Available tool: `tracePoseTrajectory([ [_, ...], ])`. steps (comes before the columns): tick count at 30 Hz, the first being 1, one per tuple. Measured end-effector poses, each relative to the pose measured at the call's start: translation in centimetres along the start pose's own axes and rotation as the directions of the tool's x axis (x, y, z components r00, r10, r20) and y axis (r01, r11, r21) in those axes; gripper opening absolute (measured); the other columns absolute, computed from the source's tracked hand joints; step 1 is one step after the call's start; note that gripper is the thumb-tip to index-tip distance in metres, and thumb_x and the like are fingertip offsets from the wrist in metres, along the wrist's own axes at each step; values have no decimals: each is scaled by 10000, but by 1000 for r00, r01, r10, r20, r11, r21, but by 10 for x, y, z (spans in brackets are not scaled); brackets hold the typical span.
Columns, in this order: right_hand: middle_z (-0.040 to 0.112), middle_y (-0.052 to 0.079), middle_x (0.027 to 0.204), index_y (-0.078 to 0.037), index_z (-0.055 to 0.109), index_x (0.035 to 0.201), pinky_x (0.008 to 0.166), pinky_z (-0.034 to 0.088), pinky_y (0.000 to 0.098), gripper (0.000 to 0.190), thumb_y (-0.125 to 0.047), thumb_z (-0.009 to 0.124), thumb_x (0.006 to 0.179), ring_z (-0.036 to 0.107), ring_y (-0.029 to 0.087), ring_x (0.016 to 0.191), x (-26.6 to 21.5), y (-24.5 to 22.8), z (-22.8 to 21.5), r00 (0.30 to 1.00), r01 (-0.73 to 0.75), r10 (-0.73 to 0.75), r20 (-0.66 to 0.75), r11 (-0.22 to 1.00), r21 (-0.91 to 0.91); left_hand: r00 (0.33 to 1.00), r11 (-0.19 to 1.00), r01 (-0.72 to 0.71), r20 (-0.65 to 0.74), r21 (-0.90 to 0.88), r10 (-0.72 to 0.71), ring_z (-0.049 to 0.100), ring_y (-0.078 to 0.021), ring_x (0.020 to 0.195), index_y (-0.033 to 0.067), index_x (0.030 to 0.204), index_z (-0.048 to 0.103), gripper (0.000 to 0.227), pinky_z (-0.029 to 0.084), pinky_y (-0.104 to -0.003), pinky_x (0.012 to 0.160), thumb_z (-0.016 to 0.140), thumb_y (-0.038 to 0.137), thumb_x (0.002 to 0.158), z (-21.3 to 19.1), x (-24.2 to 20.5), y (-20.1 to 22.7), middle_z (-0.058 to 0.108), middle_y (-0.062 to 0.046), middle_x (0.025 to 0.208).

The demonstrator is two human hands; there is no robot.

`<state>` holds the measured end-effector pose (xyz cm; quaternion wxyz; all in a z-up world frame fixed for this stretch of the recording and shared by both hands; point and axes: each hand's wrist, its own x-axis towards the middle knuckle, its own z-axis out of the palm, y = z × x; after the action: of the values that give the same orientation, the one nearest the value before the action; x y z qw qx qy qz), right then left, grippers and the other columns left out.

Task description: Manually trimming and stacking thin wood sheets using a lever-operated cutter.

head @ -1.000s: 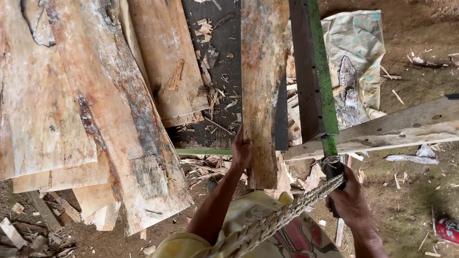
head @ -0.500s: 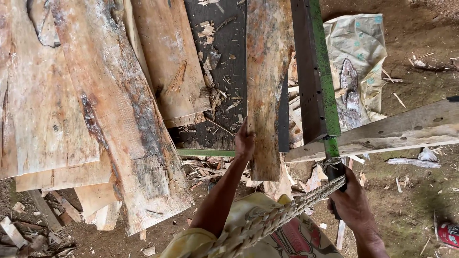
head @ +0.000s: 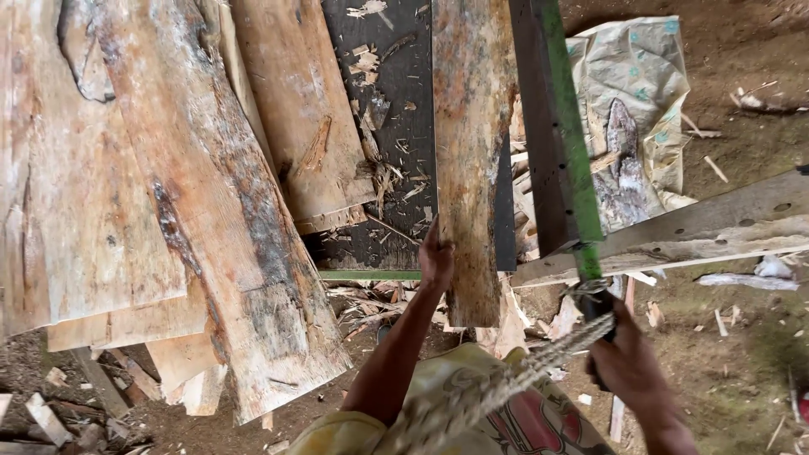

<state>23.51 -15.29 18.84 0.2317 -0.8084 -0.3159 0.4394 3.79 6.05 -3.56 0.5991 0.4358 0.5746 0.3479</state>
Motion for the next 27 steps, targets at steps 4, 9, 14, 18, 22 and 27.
tracePoseTrajectory([
  [4, 618, 140, 674, -101, 529, 1323, 391, 493, 404, 300, -222, 534, 1048, 554, 231, 459, -28, -49, -26, 995, -104, 104, 0, 994, 43, 999, 994, -50, 16, 101, 48, 360, -13, 431, 184, 1610, 276, 758, 377, -165, 344, 492, -92, 937, 2, 6, -20, 363, -105, 1628],
  [9, 582, 118, 724, -144, 554, 1369, 395, 423, 376, 420, -127, 670, 965, 498, 212, 486, 6, 10, 22, 987, -73, 96, -129, 981, 177, 997, 996, -78, 6, 40, 78, 358, -6, 449, 160, 1612, 292, 805, 366, -179, 358, 529, -108, 890, 4, 4, -20, 407, -116, 1627],
  [14, 638, 136, 767, -105, 524, 1348, 449, 470, 385, 416, -152, 649, 954, 566, 219, 547, 100, 187, 123, 990, -33, 41, -137, 998, 59, 996, 989, -89, 40, 115, 85, 352, -40, 433, 187, 1624, 311, 794, 350, -213, 348, 473, -115, 909, 1, -12, -25, 431, -91, 1624],
  [18, 693, 155, 810, -66, 492, 1327, 503, 517, 395, 423, -178, 628, 943, 635, 228, 608, 113, 174, 109, 990, 41, -44, -131, 999, -25, 984, 858, -67, 110, -510, 142, 508, -22, 629, 178, 1653, 282, 913, 501, -205, 509, 437, -198, 836, 10, 38, -95, 461, -87, 1641],
  [22, 726, 110, 794, -80, 536, 1271, 471, 571, 378, 408, -160, 623, 881, 713, 182, 584, 62, 91, 56, 992, 117, -104, -71, 968, 221, 991, 985, -81, 91, -154, 95, 696, 13, 927, 176, 1614, 344, 812, 639, -190, 686, 479, -140, 878, -11, 16, -22, 447, -66, 1599],
  [27, 652, 151, 662, -63, 585, 1306, 447, 490, 393, 462, -129, 691, 861, 608, 219, 479, 24, 40, 16, 995, 54, -44, -93, 992, 117, 987, 985, 89, 148, -147, -67, 684, -285, 1095, 125, 1550, 465, 710, 643, -379, 900, 579, -39, 869, -34, 11, 3, 659, -171, 1411],
])
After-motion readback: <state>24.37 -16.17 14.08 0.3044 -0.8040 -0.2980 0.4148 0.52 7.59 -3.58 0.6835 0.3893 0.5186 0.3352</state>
